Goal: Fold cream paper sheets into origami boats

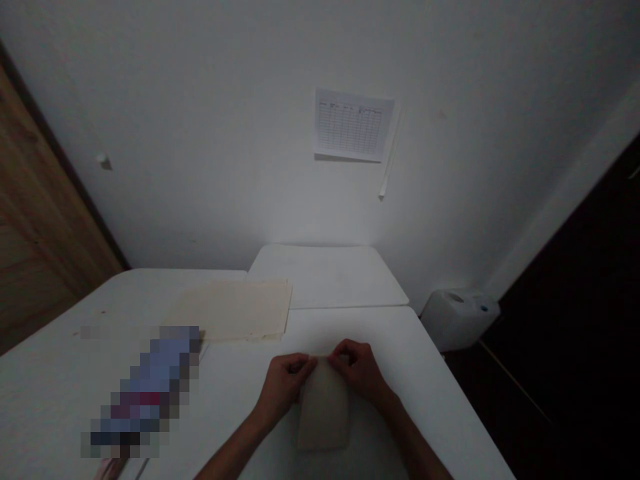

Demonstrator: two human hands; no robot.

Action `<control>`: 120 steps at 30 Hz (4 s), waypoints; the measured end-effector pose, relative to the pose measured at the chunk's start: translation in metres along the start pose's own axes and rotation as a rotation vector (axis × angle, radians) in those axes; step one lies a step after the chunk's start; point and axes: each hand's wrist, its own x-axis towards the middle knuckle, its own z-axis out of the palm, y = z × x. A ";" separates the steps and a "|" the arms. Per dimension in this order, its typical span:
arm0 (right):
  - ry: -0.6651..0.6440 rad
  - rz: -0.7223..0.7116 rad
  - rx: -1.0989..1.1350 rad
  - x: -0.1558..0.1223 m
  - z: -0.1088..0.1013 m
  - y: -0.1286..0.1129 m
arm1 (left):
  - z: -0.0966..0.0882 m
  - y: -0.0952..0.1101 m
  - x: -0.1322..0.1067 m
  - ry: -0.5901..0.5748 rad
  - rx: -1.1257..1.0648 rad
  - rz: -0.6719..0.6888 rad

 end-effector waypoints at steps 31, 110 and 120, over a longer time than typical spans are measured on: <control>-0.107 0.092 0.296 0.004 -0.001 0.011 | -0.004 -0.006 0.005 -0.086 -0.154 -0.090; -0.203 0.113 0.458 0.006 -0.007 0.014 | -0.018 0.002 0.010 0.025 -0.029 0.029; -0.084 0.130 0.355 0.004 0.008 0.013 | -0.006 -0.009 0.006 -0.014 -0.081 0.029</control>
